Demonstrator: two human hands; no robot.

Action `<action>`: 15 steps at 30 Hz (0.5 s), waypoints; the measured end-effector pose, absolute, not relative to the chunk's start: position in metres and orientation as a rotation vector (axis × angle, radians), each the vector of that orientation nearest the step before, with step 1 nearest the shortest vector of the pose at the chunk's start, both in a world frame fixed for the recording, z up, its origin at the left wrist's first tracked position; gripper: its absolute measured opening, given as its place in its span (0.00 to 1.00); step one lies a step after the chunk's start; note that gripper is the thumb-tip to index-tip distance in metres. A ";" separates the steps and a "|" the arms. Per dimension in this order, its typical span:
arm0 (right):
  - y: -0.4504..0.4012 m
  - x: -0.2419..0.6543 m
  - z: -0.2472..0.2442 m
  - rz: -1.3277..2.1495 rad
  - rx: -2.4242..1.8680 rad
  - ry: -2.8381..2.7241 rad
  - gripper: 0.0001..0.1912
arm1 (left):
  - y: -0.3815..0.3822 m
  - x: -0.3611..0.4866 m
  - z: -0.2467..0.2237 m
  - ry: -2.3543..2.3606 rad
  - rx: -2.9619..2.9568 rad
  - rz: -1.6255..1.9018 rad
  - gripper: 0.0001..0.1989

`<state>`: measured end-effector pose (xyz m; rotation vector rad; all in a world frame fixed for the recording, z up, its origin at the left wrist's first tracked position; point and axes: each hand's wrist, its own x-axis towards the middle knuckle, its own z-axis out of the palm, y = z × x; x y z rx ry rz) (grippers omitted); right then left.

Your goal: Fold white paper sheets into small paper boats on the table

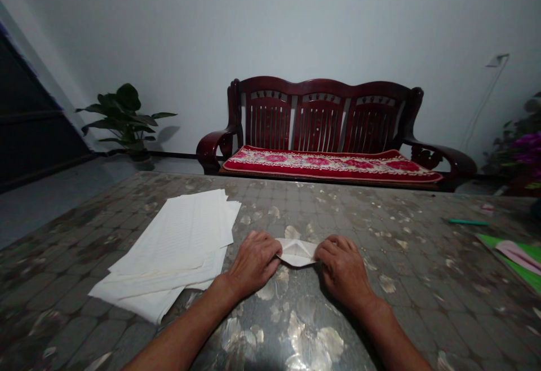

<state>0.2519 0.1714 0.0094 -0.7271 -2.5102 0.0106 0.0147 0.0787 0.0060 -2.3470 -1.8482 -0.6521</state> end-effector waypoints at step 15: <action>0.173 0.249 -0.004 0.380 -0.531 -2.226 0.27 | 0.080 0.011 0.007 -1.684 -2.439 -0.859 0.13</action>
